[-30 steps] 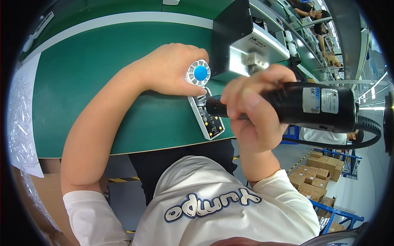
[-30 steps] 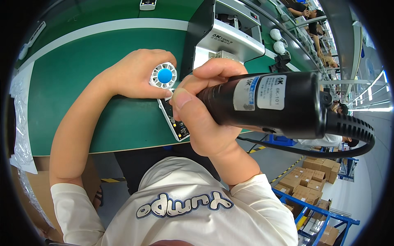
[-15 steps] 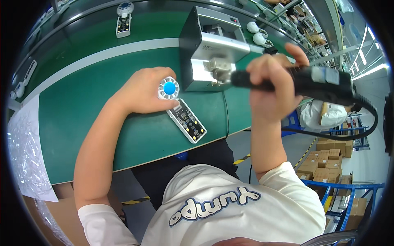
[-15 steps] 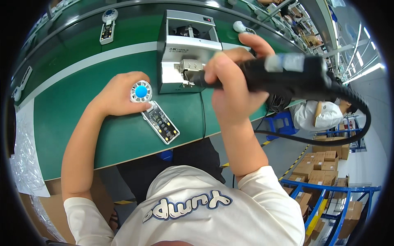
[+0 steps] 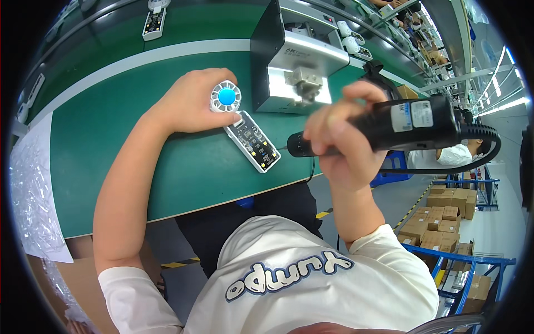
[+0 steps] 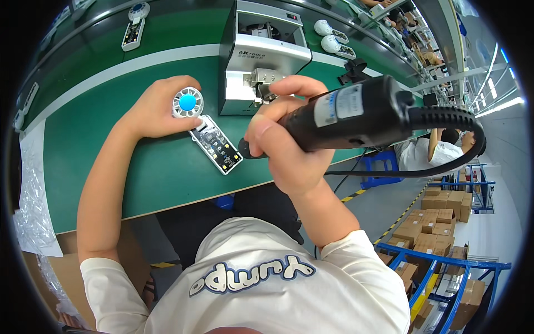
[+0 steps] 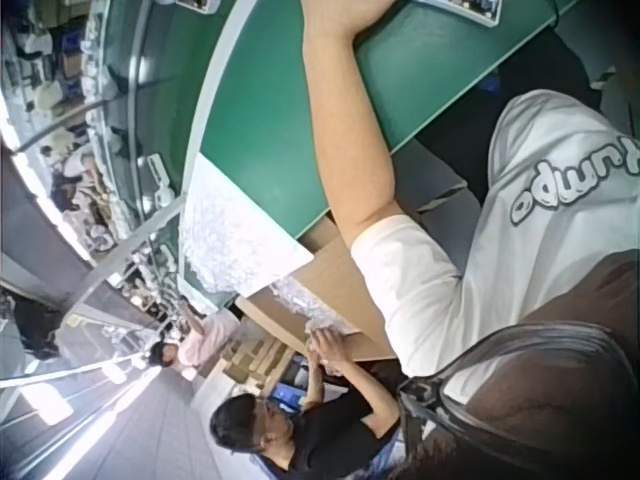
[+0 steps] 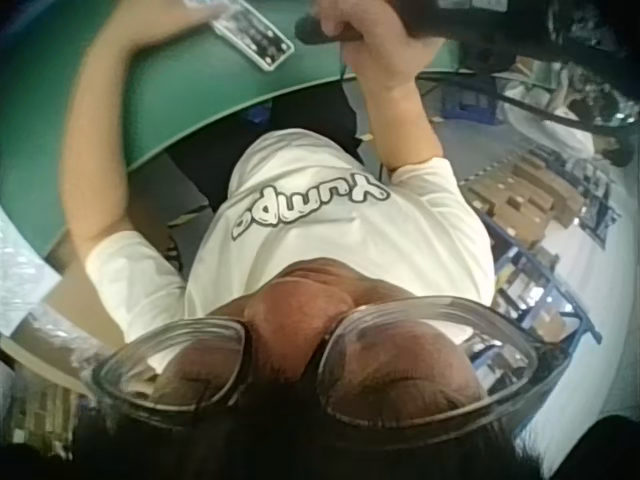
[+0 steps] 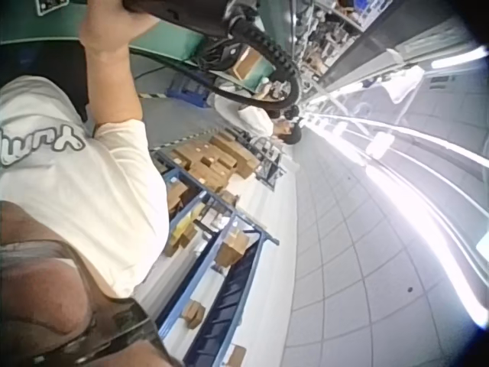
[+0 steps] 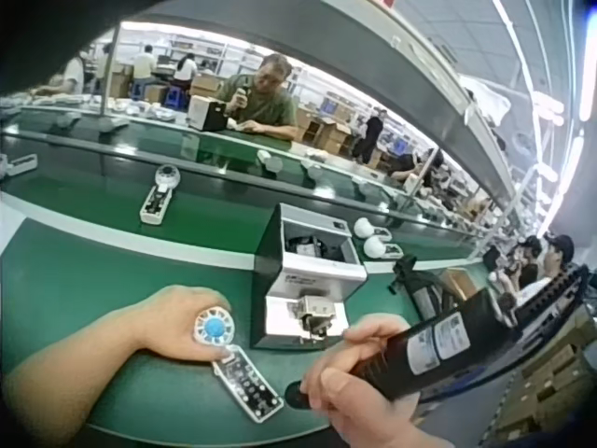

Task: Assemble electronic components onto a circuit board and perform testing using industrial fixtures and an electric screwdriver.

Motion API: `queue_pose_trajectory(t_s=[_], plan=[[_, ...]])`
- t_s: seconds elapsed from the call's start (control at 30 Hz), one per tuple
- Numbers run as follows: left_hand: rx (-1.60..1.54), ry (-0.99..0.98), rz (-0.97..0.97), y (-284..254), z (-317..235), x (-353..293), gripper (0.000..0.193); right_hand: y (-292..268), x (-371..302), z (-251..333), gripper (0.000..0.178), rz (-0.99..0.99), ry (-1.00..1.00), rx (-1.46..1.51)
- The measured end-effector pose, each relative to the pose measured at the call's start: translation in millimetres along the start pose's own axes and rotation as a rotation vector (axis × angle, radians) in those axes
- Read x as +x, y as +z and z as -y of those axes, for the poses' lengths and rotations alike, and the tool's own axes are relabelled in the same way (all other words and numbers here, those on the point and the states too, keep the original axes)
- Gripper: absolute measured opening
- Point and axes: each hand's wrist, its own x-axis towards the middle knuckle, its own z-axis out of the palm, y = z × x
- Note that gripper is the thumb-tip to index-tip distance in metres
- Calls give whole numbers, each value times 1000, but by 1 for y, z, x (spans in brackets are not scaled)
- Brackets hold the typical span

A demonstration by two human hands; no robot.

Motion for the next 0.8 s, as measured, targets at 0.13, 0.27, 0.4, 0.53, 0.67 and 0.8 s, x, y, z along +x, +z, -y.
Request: queue_pose_trajectory(t_s=[0.13, 0.27, 0.4, 0.53, 0.67, 0.8], plan=[[2, -1, 0, 0, 3, -2, 49, 0, -8, -3, 40, 4, 67, -48], [-5, -11, 2, -1, 4, -2, 49, -2, -9, -9, 40, 29, 95, -95], [-26, -27, 19, -2, 2, 1, 49, -2, -12, -9, 38, 67, 113, -101], [-40, 0, 16, -1, 5, 2, 49, -8, -12, -14, 35, 170, 117, -35], [-35, -32, 28, -5, 2, -4, 50, -14, 13, -4, 31, 165, -29, 45], [-55, -67, 56, -7, -8, 0, 50, -15, 44, -7, 30, -69, -321, -72]])
